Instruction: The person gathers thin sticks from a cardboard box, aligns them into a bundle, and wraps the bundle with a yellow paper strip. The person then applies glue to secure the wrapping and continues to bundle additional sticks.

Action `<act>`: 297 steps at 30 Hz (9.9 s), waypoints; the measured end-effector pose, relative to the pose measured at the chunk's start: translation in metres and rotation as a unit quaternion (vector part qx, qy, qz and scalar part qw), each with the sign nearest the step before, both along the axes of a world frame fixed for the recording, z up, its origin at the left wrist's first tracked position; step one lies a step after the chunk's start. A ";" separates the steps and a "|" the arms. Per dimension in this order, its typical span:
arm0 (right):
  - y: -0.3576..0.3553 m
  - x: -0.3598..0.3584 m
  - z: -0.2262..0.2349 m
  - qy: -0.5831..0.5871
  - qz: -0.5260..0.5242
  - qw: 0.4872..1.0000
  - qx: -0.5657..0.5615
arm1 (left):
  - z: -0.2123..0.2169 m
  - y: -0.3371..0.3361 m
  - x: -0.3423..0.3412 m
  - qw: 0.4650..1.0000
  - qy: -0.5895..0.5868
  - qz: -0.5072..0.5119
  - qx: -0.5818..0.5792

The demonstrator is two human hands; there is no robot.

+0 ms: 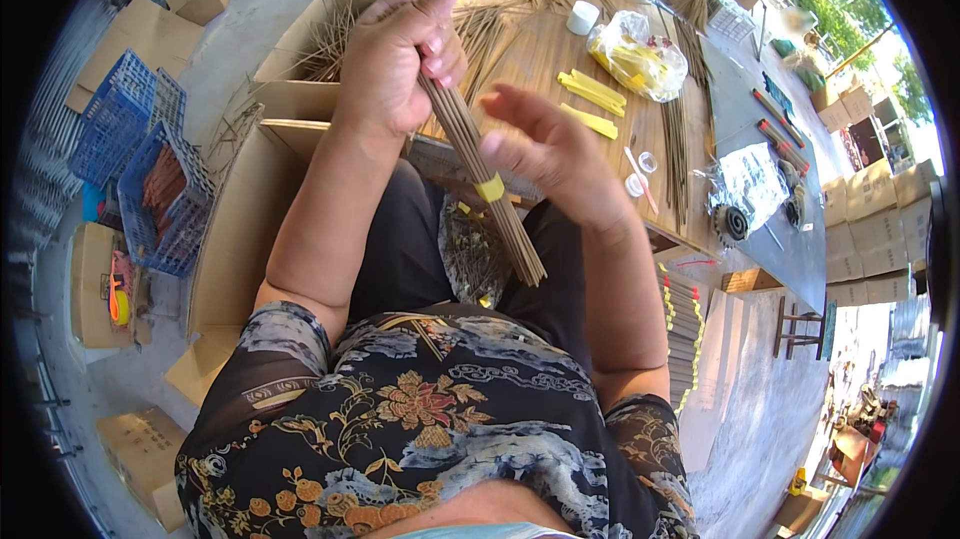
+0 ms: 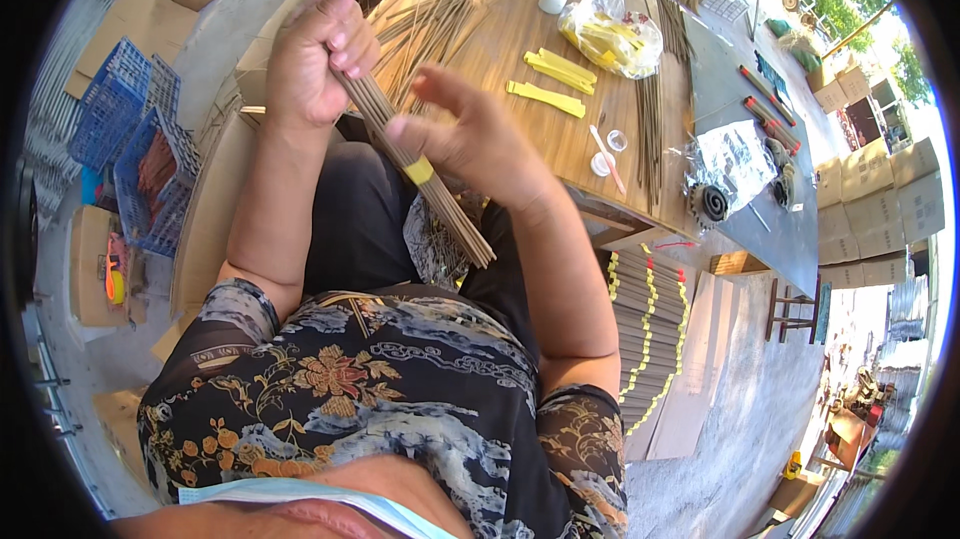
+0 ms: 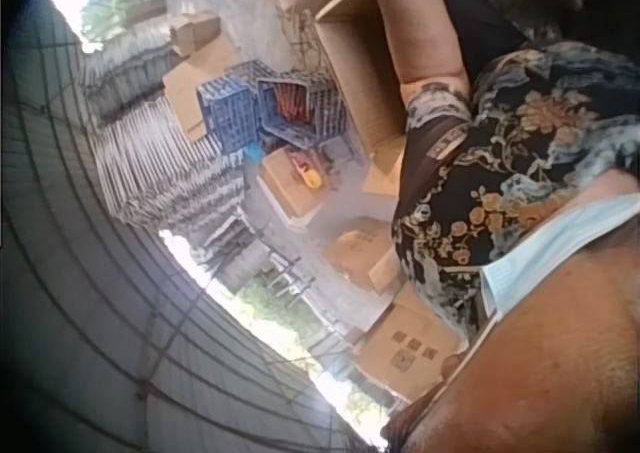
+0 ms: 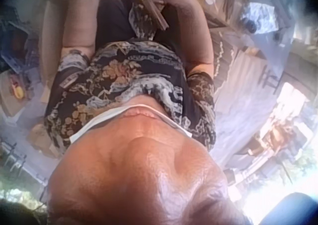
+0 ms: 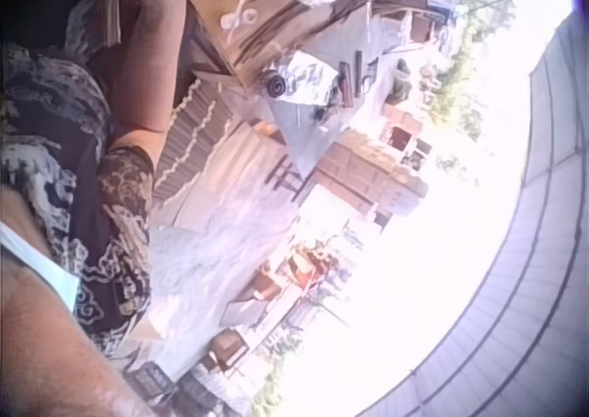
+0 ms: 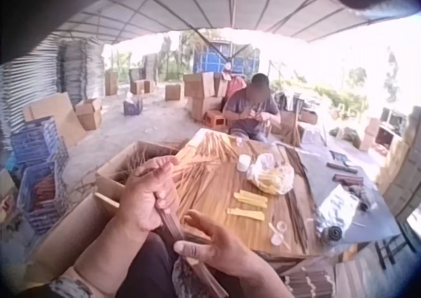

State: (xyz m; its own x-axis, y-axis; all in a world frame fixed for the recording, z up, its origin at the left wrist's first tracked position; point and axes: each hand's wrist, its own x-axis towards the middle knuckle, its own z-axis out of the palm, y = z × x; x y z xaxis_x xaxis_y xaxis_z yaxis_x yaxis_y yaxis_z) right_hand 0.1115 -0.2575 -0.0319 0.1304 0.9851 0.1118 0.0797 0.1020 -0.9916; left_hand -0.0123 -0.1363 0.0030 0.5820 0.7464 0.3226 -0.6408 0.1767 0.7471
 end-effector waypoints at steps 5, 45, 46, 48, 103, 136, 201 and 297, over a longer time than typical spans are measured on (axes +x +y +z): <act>0.008 -0.021 -0.003 -0.242 -0.071 0.958 0.135 | -0.002 -0.011 0.008 0.999 0.016 0.046 -0.001; 0.028 -0.044 -0.044 -0.251 -0.186 0.936 0.159 | -0.043 -0.041 0.013 0.963 0.125 0.196 0.135; 0.024 -0.045 -0.039 -0.225 -0.181 0.945 0.152 | -0.034 -0.045 0.013 0.977 0.105 0.166 0.087; 0.031 -0.047 -0.047 -0.100 -0.171 0.956 0.214 | -0.027 -0.048 0.018 0.988 0.075 0.132 0.030; -0.013 -0.035 -0.013 -0.167 -0.168 0.963 0.128 | 0.010 -0.061 0.021 0.998 0.034 0.042 0.021; 0.001 -0.041 -0.024 -0.084 -0.098 0.990 0.063 | 0.002 -0.036 0.014 0.999 0.014 0.033 0.040; -0.042 -0.021 -0.035 0.138 0.017 0.990 0.039 | -0.047 -0.071 -0.045 0.875 0.377 -0.301 0.022; -0.010 -0.029 -0.039 0.042 -0.034 0.988 -0.148 | -0.082 -0.050 -0.059 0.909 0.376 -0.177 0.001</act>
